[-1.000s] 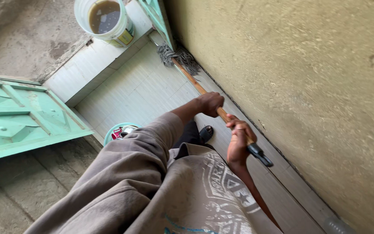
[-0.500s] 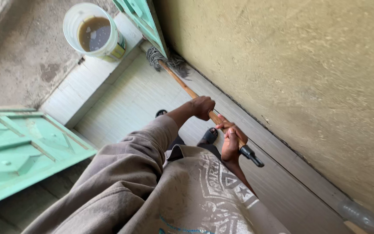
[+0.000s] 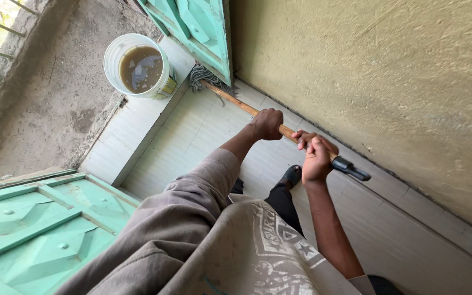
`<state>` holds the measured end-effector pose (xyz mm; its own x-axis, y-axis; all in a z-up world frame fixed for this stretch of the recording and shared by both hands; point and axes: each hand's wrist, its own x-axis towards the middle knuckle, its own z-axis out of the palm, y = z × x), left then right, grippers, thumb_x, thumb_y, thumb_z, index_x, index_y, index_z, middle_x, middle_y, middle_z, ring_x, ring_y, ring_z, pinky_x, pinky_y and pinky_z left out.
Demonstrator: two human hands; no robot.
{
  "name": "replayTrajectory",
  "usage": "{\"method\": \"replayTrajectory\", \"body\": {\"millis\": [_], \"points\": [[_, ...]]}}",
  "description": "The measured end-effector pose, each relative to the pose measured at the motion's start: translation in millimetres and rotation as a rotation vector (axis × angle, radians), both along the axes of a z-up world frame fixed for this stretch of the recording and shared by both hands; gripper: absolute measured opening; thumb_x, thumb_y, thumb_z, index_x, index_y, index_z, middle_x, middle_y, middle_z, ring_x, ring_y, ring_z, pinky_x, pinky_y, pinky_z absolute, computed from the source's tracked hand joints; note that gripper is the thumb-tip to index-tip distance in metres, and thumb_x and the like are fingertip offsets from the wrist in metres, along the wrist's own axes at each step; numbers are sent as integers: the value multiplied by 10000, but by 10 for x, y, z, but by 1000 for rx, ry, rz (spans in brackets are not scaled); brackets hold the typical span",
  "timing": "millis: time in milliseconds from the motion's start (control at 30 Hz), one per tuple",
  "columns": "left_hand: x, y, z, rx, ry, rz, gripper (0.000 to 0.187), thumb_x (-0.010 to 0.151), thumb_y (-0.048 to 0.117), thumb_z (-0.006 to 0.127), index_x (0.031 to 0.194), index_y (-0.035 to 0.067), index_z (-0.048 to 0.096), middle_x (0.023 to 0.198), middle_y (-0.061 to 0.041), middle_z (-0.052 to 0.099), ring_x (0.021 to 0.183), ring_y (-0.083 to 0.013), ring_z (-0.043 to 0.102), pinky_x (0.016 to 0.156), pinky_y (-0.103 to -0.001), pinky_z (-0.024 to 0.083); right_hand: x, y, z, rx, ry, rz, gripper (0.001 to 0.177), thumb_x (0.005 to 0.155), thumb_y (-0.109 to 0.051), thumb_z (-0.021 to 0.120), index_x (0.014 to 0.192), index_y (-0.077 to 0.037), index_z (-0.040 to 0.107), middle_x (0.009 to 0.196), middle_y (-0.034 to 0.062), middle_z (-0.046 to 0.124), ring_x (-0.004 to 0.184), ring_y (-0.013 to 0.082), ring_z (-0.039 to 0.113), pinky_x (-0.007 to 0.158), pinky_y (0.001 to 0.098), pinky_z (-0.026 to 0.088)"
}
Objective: The person mops a tiled floor using a string mop and a bucket of water. They move the mop back and forth across the floor, dip it into the bucket to wet it, and wring it out by hand before continuing to clean the area.
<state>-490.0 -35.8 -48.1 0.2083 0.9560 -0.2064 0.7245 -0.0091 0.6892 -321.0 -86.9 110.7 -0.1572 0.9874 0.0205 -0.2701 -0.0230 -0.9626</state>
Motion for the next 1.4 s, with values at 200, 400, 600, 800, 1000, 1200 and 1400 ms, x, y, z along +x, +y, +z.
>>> {"method": "replayTrajectory", "body": {"millis": [200,400,600,800,1000,1200,1400], "points": [[-135,-279,287,-177,5,-110,277,705,192,719,906,1,719,877,-229,729,879,-396,732,854,-449,588,-223,-305,279,-97,22,-96,296,921,-110,466,653,-111,340,634,100,443,696,238,498,1042,547,510],[-274,-593,358,-30,-87,-96,329,667,218,753,892,-20,731,853,-256,723,881,-429,700,799,-490,569,-358,-525,498,-124,-18,-72,288,924,-115,467,656,-116,363,644,97,460,727,248,536,1068,553,499],[-343,-755,457,-109,-78,-99,294,699,233,723,849,-20,728,820,-252,722,853,-410,719,790,-479,578,-444,-617,636,-135,-34,-5,295,949,-112,460,663,-107,385,654,93,464,739,249,546,1065,554,502],[-476,-874,480,-32,-94,-64,238,707,230,726,787,6,731,789,-230,716,813,-410,711,750,-490,576,-535,-636,654,-106,-47,66,307,963,-121,456,665,-118,381,655,87,479,735,221,548,1091,531,501],[-378,-798,525,86,-95,-27,170,750,228,740,763,58,744,747,-212,706,744,-408,701,729,-493,573,-409,-490,665,47,-6,157,318,969,-131,464,669,-102,362,640,71,435,676,181,468,1014,470,527],[-114,-712,668,81,-52,-9,166,757,222,745,728,60,724,847,-155,714,832,-385,673,823,-535,528,-210,-357,768,132,-71,217,411,991,-184,471,611,-87,348,579,66,404,598,165,407,832,408,521],[-59,-670,554,4,2,6,175,731,272,766,779,104,748,994,-169,652,914,-364,629,744,-546,519,-296,-382,811,198,-197,233,463,1005,-251,532,609,-77,368,583,61,430,608,162,439,824,381,524]]}}
